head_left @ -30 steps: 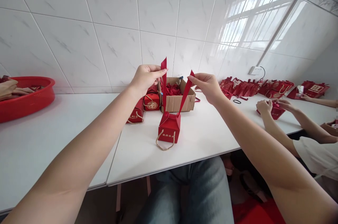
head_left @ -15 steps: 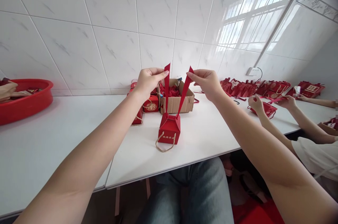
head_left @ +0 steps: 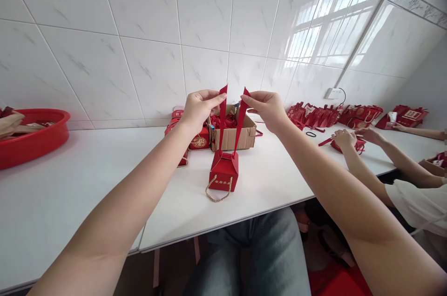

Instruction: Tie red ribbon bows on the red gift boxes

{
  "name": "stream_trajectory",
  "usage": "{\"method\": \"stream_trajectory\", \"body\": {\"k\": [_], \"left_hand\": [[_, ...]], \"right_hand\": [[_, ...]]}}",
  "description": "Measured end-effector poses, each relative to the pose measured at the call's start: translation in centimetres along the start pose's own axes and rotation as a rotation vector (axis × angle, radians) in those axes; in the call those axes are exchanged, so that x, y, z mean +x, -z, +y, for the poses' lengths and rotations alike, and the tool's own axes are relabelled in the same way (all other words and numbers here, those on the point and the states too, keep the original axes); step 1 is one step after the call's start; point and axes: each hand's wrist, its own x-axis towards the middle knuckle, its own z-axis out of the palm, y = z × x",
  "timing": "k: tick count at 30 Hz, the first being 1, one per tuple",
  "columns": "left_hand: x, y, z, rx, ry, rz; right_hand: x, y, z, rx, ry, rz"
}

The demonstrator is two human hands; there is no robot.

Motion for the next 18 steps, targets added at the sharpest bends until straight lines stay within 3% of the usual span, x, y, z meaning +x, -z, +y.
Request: {"method": "stream_trajectory", "body": {"k": [18], "left_hand": [[-0.2, -0.4, -0.2, -0.026, -0.006, -0.024]], "right_hand": [[0.3, -1.3, 0.2, 0.155, 0.011, -0.03]]}}
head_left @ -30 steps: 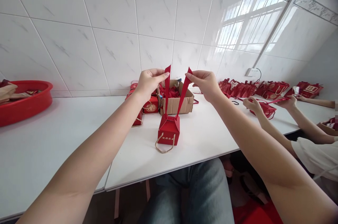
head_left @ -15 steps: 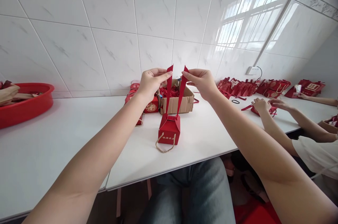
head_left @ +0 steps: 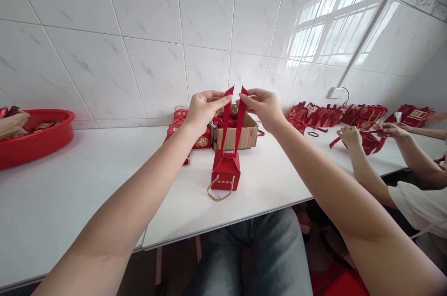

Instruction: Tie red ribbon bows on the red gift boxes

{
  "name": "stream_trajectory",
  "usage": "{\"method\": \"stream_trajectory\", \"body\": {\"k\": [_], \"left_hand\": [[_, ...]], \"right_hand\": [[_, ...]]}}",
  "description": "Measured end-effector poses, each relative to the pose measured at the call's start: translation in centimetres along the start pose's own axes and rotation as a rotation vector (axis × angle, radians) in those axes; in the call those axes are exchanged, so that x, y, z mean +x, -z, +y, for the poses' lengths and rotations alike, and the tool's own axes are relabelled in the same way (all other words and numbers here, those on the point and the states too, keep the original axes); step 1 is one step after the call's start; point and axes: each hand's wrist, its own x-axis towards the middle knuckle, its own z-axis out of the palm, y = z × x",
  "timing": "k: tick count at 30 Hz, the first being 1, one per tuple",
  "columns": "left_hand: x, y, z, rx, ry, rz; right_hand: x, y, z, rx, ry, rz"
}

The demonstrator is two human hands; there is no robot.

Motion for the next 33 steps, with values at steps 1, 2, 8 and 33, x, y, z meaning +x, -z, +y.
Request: {"method": "stream_trajectory", "body": {"k": [1, 2, 8, 33], "left_hand": [[0.1, 0.0, 0.0, 0.006, -0.003, -0.001], [0.1, 0.0, -0.1, 0.011, -0.007, -0.002], [0.3, -0.3, -0.4, 0.111, -0.079, -0.048], [-0.1, 1.2, -1.5, 0.108, 0.338, -0.454]], "right_hand": [[0.0, -0.1, 0.0, 0.002, -0.005, -0.003], [0.1, -0.2, 0.1, 0.0, -0.007, -0.008], [0.1, -0.8, 0.0, -0.107, 0.0, -0.093], [-0.9, -0.8, 2.5, -0.041, -0.151, -0.257]]}}
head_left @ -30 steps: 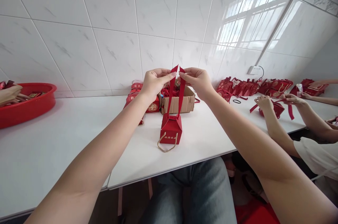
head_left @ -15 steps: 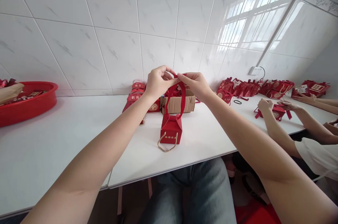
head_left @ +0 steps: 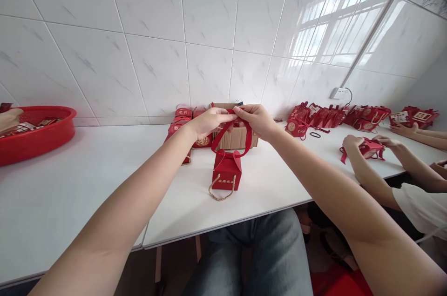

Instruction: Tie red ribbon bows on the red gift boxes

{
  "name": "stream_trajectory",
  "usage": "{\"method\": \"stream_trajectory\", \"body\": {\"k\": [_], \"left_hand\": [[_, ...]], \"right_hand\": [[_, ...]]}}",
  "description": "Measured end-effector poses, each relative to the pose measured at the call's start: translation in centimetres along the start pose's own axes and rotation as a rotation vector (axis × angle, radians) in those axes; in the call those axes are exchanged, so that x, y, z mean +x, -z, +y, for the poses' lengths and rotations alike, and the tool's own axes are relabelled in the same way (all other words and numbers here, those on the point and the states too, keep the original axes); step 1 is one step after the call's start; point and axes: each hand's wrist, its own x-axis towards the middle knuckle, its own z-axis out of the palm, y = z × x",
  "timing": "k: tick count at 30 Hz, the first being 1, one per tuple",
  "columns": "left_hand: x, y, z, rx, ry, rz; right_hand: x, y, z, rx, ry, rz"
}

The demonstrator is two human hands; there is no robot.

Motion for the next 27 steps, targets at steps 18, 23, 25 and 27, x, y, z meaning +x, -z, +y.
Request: {"method": "stream_trajectory", "body": {"k": [18, 23, 25, 27], "left_hand": [[-0.5, 1.8, -2.8, -0.292, 0.191, 0.009], [-0.6, 1.2, -3.6, -0.029, 0.019, 0.115], [-0.6, 0.8, -3.7, 0.079, -0.053, 0.151], [-0.7, 0.4, -3.6, 0.184, -0.105, 0.199]], "right_hand": [[-1.6, 1.2, 3.2, -0.869, 0.494, -0.093], [-1.1, 1.0, 3.7, -0.853, 0.419, 0.042], [-1.0, 0.8, 3.7, -0.822, 0.409, 0.068], [-0.9, 0.6, 3.6, -0.798, 0.401, 0.081]]}}
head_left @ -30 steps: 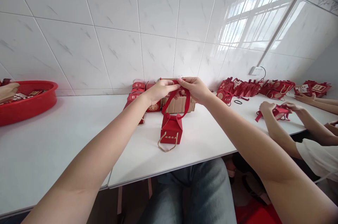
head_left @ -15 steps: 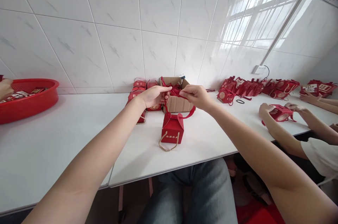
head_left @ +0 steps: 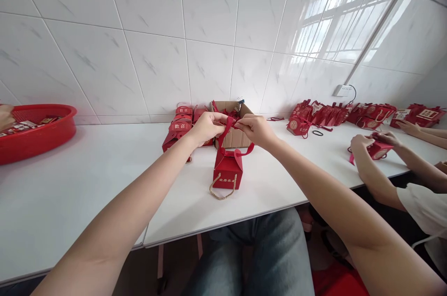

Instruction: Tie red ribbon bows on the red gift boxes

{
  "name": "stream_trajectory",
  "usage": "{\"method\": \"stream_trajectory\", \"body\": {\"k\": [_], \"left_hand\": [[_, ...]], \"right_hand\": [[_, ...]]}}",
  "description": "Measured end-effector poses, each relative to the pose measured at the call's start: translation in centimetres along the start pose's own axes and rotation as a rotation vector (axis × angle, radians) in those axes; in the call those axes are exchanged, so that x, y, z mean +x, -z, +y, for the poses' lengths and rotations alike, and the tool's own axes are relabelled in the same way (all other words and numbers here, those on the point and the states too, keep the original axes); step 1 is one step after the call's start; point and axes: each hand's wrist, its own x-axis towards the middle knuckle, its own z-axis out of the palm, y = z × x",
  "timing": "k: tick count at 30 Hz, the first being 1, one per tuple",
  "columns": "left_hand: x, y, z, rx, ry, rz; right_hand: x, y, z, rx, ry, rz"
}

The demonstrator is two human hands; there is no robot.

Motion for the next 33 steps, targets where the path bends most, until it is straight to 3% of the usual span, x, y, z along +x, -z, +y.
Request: {"method": "stream_trajectory", "body": {"k": [6, 11, 17, 33], "left_hand": [[0.4, -0.5, 0.5, 0.236, -0.193, 0.082], [0.6, -0.8, 1.0, 0.248, -0.254, 0.079], [0.4, -1.3, 1.2, 0.123, -0.218, 0.115], [0.4, -1.4, -0.8, -0.18, -0.07, 0.13]], "right_hand": [[0.1, -0.1, -0.1, -0.01, -0.017, 0.024], [0.9, 0.7, 0.3, -0.022, 0.012, 0.008], [2.4, 1.8, 0.2, -0.107, 0.115, -0.094], [4.0, 2.6, -1.0, -0.254, 0.234, -0.342]]}}
